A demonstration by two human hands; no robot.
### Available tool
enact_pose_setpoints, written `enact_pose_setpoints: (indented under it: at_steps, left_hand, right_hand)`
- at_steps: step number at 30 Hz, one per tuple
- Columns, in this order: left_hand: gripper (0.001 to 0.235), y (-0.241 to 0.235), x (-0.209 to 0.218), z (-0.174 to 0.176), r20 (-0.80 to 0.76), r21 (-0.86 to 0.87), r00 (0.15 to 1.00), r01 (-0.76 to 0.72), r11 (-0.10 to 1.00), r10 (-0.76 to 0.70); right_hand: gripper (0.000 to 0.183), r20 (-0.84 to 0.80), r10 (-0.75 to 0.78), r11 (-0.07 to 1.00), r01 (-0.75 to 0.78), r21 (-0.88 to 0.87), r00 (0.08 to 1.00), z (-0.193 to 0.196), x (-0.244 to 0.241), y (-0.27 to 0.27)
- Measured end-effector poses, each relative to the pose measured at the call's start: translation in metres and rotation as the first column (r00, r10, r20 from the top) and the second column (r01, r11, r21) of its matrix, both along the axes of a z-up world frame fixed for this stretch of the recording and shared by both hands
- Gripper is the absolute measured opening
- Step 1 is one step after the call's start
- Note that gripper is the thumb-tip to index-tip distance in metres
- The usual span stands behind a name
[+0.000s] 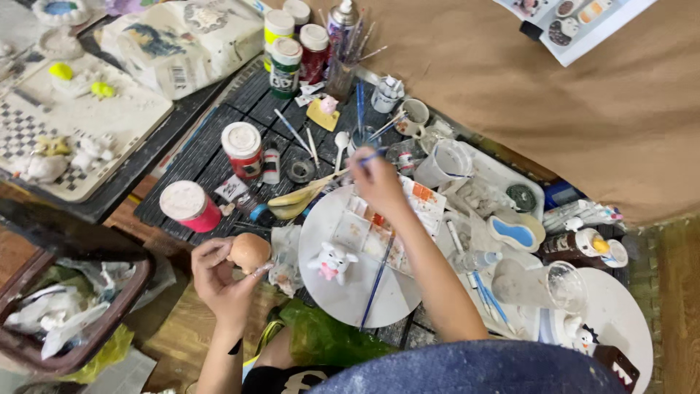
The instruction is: The person paints a small figurine using a brush and paint from a palette. They repeatedly dip the brush into water and apply paint to the figurine's surface while rotating it in their hand.
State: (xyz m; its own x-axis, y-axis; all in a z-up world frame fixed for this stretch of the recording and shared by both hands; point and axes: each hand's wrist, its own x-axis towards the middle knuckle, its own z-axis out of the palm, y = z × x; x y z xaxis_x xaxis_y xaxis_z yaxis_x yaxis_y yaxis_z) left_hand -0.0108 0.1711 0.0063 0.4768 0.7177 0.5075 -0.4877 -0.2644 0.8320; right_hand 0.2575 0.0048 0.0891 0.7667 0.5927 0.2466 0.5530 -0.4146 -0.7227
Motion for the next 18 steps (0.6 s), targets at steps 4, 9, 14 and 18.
enact_pose_setpoints:
  at_steps: [4, 9, 14, 18]
  left_hand:
    - [0.068, -0.011, 0.015, 0.001, -0.021, -0.044, 0.995, 0.093, 0.995, -0.094]
    - [0.07, -0.027, 0.034, 0.007, -0.015, -0.028, 0.991, 0.131, 0.991, -0.132]
    - [0.07, -0.037, 0.047, 0.011, -0.017, -0.016, 0.987, 0.162, 0.987, -0.162]
    - [0.07, -0.042, 0.052, 0.01, -0.008, -0.022, 0.982, 0.187, 0.982, -0.187]
  right_hand:
    - [0.014, 0.132, -0.187, 0.982, 0.185, 0.023, 0.974, 0.012, -0.002, -0.059]
    - [0.012, 0.221, -0.26, 0.958, 0.28, -0.061, 0.94, 0.005, -0.015, -0.093]
    - [0.013, 0.352, -0.215, 0.96, 0.264, -0.097, 0.911, -0.004, -0.024, -0.097]
    - [0.016, 0.314, -0.188, 0.956, 0.246, -0.158, 0.931, -0.01, -0.022, -0.095]
